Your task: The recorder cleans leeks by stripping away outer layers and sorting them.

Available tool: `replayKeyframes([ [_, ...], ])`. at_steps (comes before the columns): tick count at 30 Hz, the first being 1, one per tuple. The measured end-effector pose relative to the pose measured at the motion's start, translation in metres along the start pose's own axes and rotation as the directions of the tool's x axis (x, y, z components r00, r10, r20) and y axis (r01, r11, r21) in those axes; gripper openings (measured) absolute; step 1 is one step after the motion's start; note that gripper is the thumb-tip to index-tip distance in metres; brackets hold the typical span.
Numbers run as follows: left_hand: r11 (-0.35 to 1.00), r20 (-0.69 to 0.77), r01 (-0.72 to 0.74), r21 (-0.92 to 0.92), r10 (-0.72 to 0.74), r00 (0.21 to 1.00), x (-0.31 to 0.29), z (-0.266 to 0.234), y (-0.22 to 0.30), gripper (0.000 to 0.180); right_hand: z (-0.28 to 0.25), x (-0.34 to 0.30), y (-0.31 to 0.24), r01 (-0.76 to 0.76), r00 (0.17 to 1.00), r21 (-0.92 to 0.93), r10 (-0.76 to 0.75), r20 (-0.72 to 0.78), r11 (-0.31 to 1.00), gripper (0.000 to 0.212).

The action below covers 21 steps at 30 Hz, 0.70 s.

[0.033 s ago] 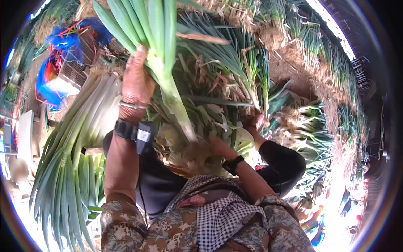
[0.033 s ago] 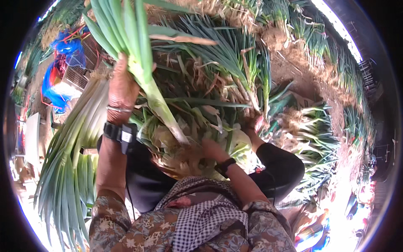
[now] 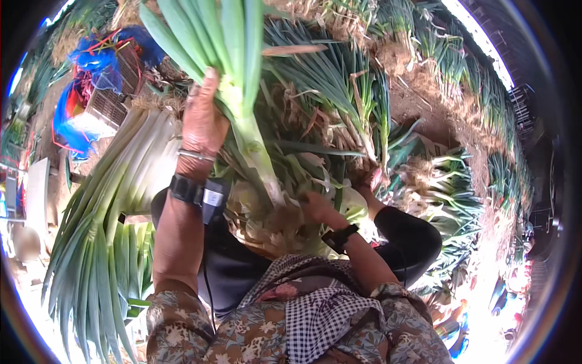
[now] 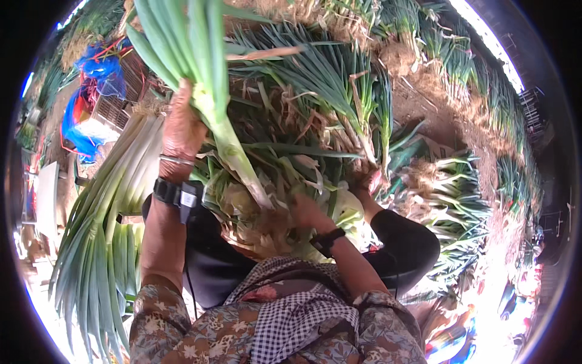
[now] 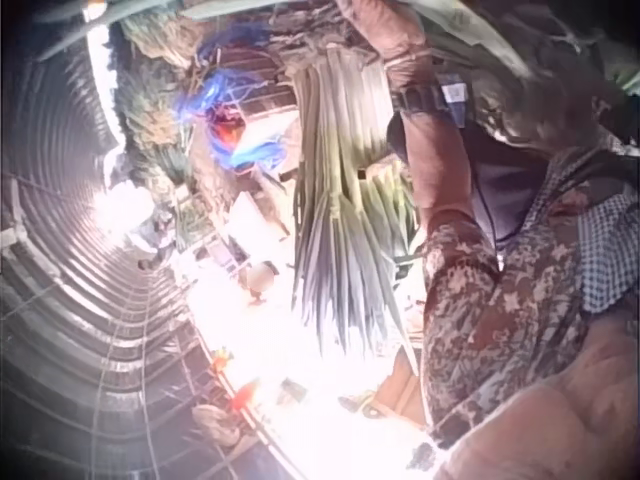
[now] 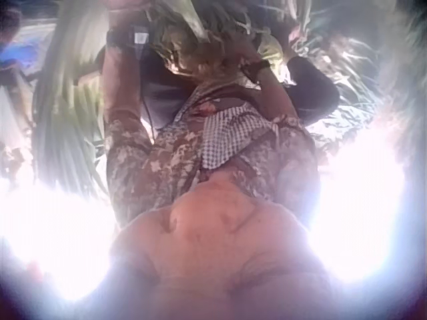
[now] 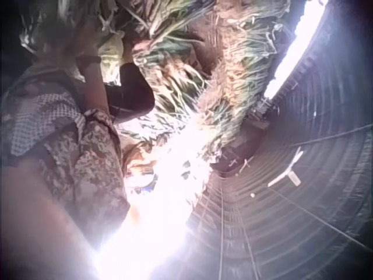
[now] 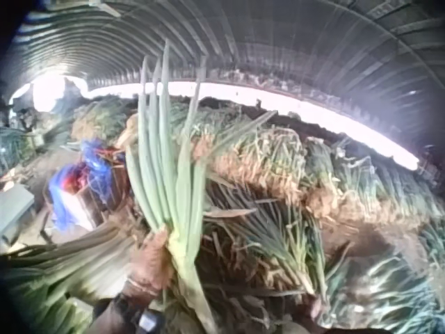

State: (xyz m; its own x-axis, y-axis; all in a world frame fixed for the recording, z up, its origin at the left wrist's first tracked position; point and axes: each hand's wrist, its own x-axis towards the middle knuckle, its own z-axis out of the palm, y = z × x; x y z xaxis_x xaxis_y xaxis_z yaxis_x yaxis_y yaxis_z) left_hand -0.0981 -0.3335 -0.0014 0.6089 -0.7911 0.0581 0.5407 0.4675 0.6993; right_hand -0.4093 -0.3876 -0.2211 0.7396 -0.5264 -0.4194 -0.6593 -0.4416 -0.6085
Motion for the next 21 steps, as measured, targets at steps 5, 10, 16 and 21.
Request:
replayKeyframes([
  [5, 0.999, -0.069, 0.002, -0.043, -0.004, 0.998, 0.008, -0.005, -0.018, 0.045, -0.058, -0.009, -0.106, 0.381, 0.924, 0.664, -0.252, -0.286, 0.644, 0.034],
  [10, 0.986, 0.154, 0.07, -0.152, -0.047, 0.987, 0.001, -0.008, -0.027, 0.049, -0.022, -0.012, -0.13, 0.298, 0.953, 0.711, -0.155, -0.26, 0.637, 0.023],
  [16, 0.945, 0.207, 0.321, -0.066, -0.302, 0.931, -0.022, 0.009, -0.047, 0.06, -0.022, -0.008, -0.124, 0.422, 0.801, 0.381, -0.142, -0.582, 0.823, 0.022],
  [21, 0.915, 0.264, 0.401, -0.038, -0.378, 0.888, -0.015, 0.003, -0.045, 0.058, -0.023, -0.01, -0.114, 0.4, 0.727, 0.223, -0.159, -0.668, 0.889, 0.022],
])
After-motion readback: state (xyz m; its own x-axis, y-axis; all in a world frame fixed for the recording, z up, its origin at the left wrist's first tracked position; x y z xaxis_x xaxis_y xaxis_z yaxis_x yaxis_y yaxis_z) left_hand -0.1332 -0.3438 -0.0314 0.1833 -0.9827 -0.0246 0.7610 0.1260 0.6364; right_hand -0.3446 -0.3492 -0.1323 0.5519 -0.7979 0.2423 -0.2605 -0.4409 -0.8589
